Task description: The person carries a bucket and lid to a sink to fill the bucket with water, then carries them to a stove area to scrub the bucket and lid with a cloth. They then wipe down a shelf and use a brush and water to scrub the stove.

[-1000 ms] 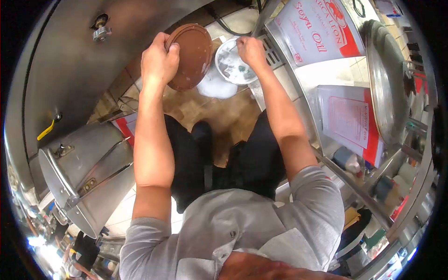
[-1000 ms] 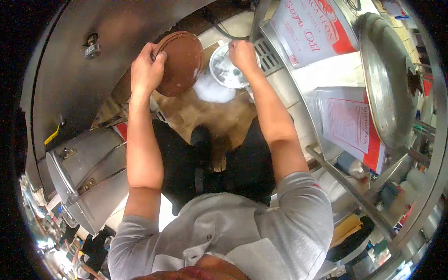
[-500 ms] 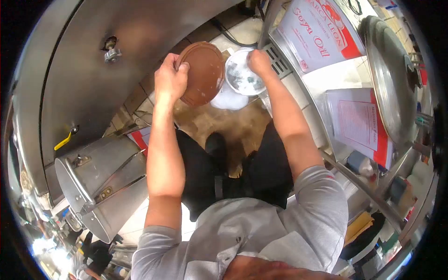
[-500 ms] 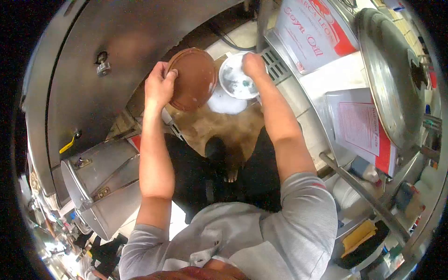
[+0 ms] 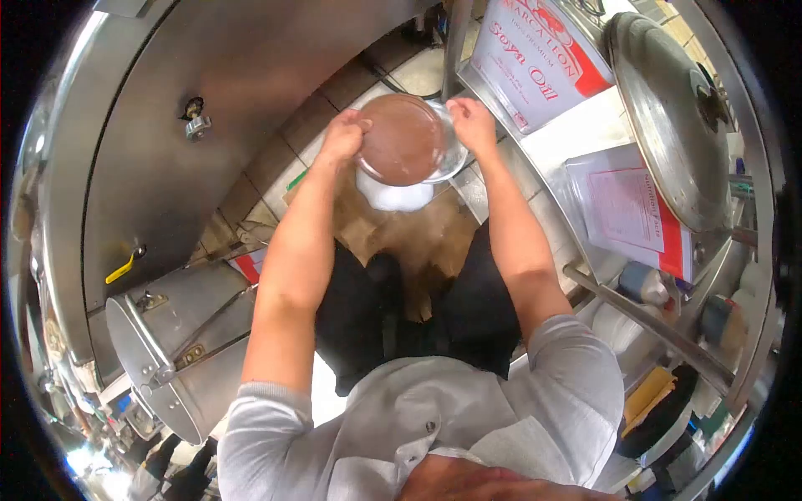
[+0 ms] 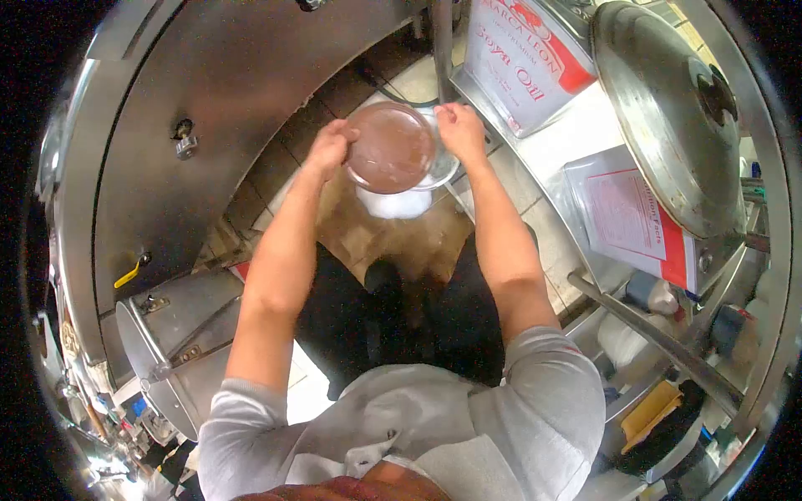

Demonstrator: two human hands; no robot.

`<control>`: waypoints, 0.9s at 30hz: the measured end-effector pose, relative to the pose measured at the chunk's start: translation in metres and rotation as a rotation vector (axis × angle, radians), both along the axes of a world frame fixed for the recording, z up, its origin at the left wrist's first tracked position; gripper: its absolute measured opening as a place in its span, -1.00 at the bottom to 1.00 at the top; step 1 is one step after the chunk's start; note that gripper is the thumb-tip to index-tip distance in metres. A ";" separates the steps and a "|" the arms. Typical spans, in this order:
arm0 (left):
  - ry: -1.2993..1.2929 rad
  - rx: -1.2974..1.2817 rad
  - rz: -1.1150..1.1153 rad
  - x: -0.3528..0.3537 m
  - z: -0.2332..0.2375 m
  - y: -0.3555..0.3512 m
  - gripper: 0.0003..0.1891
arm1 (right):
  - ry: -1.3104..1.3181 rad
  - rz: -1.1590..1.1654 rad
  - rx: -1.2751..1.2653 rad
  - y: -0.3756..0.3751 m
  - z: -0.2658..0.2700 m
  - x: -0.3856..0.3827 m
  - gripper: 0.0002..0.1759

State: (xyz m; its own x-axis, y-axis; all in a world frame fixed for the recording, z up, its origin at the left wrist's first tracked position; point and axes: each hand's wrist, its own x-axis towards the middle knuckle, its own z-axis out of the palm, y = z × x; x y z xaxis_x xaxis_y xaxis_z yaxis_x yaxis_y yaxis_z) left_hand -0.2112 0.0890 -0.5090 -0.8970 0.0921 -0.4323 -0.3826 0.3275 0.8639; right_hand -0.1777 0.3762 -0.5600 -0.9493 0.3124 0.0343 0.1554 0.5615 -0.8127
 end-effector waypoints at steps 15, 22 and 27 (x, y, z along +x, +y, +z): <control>0.550 -0.519 -0.140 0.032 -0.093 0.065 -0.51 | -0.011 0.024 0.156 -0.002 -0.067 0.017 -0.58; 0.240 -0.520 -0.038 0.040 -0.084 0.071 -0.46 | -0.026 -0.012 0.177 -0.017 -0.068 0.021 -0.57; 0.118 -0.472 0.149 0.044 -0.107 0.075 -0.40 | -0.078 -0.002 0.227 -0.026 -0.063 0.021 -0.57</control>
State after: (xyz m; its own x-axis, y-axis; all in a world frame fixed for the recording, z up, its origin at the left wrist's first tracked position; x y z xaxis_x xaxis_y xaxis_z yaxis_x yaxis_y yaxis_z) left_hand -0.1673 0.1637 -0.6156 -0.9308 -0.2212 -0.2911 -0.3637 0.6419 0.6751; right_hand -0.1567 0.3504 -0.6226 -0.9513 0.3067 0.0307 0.2137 0.7279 -0.6515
